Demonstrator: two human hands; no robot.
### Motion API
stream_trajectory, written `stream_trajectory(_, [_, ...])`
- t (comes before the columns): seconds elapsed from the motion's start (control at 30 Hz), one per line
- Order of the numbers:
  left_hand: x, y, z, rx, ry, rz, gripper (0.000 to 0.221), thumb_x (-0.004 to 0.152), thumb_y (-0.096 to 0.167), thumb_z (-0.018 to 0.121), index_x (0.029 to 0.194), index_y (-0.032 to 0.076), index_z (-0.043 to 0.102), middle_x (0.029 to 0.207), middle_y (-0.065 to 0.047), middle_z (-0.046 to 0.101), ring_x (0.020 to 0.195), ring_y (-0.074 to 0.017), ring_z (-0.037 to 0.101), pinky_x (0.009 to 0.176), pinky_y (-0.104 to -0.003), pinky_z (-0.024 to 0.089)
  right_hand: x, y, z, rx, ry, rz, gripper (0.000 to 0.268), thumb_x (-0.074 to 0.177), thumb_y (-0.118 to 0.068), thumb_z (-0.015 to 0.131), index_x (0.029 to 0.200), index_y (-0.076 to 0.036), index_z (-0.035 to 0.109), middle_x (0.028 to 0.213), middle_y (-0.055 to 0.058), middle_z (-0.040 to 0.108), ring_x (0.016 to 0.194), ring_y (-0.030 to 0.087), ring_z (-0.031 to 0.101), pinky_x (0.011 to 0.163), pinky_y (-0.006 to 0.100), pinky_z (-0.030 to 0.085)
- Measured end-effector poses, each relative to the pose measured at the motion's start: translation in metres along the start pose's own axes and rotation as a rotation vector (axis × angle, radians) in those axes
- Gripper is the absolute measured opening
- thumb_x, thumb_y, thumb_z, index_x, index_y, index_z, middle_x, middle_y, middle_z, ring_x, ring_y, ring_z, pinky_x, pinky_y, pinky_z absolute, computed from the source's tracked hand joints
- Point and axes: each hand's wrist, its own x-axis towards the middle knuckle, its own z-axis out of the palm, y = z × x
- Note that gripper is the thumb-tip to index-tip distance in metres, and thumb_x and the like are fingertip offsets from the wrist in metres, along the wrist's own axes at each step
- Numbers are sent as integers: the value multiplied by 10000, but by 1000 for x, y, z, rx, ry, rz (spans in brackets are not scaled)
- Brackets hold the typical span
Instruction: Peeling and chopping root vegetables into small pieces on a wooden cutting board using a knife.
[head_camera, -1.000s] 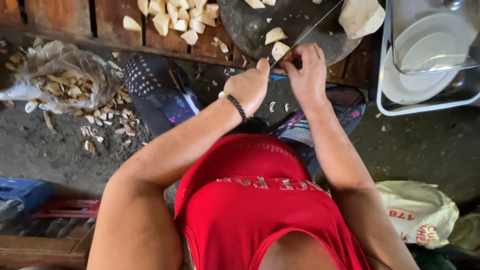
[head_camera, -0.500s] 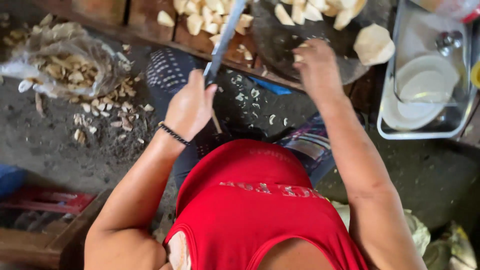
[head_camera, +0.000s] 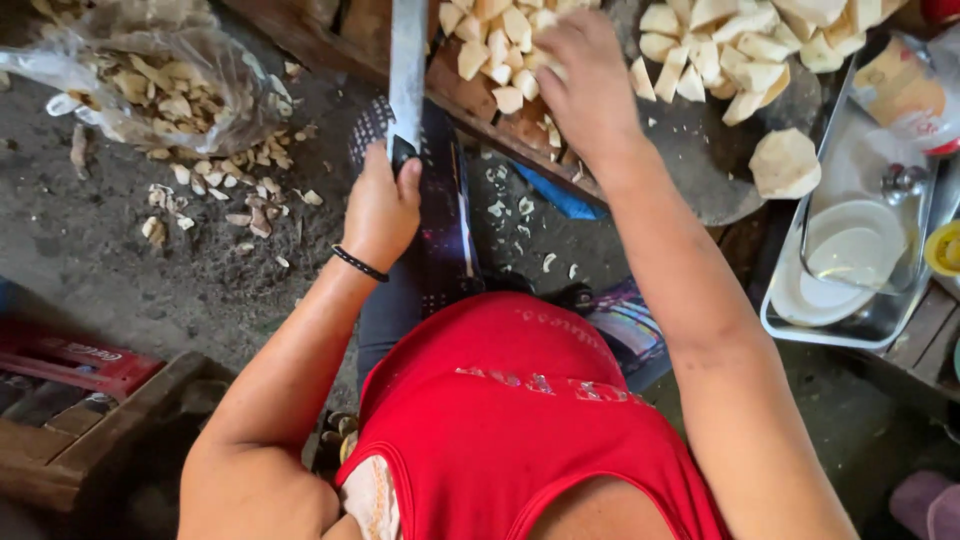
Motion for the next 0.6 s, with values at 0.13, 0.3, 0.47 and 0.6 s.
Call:
stream_trajectory(0.13, [-3,4,-2,7,-5,-71,265,1040,288,521,1165,66,448,939,-314,685,824,-625,590,628,-659,385,54,29,58,-183,65,-121,270,852,-1,792,1099,-19,683,1147,218,534,1019,455,542,764,538,497])
stream_trajectory(0.3, [-4,5,-6,-2,-57,-74,286,1063,299,507,1199,54,451,854,-279,676,699,-572,596,503,-612,372,71,-27,24,-205,-172,125,250,965,-44,712,1212,-5,694,1324,195,514,1235,396,447,1075,534,366])
stream_trajectory(0.47, [-2,3,-8,-12,-87,-69,336,1062,312,500,1237,30,446,874,-284,684,699,-565,611,498,-615,388,46,-7,24,-117,68,51,174,985,-37,771,1151,10,743,1274,158,629,1254,354,525,1122,508,389])
stream_trajectory(0.6, [-3,1,-11,-60,-103,-9,334,1080,301,491,1235,9,446,760,-204,627,529,-450,560,406,-520,332,23,3,3,-71,229,75,131,1001,7,670,1114,24,734,1097,133,705,1103,304,619,1008,412,485])
